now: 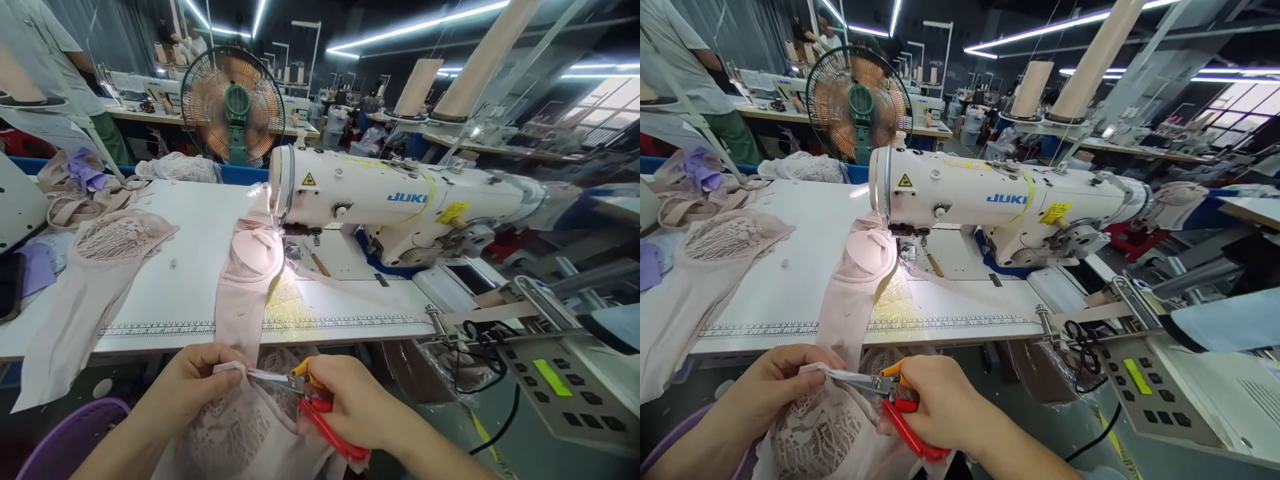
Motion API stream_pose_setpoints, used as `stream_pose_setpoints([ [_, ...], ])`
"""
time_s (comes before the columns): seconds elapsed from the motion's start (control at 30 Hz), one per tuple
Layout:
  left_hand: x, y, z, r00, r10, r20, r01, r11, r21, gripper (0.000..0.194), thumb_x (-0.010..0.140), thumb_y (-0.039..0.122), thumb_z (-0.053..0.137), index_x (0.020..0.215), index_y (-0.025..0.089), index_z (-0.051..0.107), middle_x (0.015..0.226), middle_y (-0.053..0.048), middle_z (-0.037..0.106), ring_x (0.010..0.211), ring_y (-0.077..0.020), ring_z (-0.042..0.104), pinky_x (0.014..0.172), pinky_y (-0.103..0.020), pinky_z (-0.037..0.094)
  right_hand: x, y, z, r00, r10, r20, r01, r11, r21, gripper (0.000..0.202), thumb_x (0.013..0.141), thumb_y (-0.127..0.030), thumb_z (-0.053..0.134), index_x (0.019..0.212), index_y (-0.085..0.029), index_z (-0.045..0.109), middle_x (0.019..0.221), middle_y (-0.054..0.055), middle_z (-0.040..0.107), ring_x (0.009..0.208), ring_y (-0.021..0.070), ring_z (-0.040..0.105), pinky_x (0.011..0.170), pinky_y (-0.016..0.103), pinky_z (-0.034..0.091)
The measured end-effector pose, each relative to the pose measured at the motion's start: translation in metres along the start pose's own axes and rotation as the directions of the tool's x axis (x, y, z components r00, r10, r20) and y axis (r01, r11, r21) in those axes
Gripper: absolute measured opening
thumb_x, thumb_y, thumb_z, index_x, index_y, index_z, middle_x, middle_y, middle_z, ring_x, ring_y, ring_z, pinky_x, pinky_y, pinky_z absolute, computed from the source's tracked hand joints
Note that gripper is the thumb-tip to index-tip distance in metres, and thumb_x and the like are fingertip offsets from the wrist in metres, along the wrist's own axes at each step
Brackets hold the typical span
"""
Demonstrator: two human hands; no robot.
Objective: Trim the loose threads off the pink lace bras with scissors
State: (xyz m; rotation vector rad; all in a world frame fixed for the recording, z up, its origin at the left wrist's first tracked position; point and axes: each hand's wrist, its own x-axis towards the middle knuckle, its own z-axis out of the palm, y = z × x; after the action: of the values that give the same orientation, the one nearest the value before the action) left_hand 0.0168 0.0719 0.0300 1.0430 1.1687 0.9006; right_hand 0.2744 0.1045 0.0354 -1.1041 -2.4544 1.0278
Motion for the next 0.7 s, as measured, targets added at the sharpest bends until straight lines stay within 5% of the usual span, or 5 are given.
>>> stream_pose_setpoints([
  [0.43,-0.007,0.012,0.014,0.999,0.035,-0.015,-0.033,0.993,0.116,0.022,0.072,0.039,0.073,0.07,0.017,0.076,0.074,-0.008,0.073,0.073,-0.0226,0.065,0.055,-0.025,0.048,0.008,-0.004,-0.007,0.992,0.091,0.091,-0.074,0.982,-0.174,0.033,0.072,-0.042,0.058,0.063,-0.021,0.033,0.064,-0.001,0.052,0.055,0.0131,0.039,0.052,0.024,0.025],
  [0.7,-0.004,0.013,0.014,0.998,-0.042,-0.054,0.047,0.992,0.114,0.021,0.071,0.038,0.073,0.067,0.018,0.076,0.074,-0.007,0.073,0.071,-0.0201,0.061,0.059,-0.025,0.045,0.006,0.004,0.0,0.995,0.081,0.049,-0.076,0.993,-0.087,0.036,0.072,-0.032,0.061,0.06,-0.021,0.029,0.058,-0.004,0.04,0.053,0.0112,0.031,0.051,0.024,0.022],
])
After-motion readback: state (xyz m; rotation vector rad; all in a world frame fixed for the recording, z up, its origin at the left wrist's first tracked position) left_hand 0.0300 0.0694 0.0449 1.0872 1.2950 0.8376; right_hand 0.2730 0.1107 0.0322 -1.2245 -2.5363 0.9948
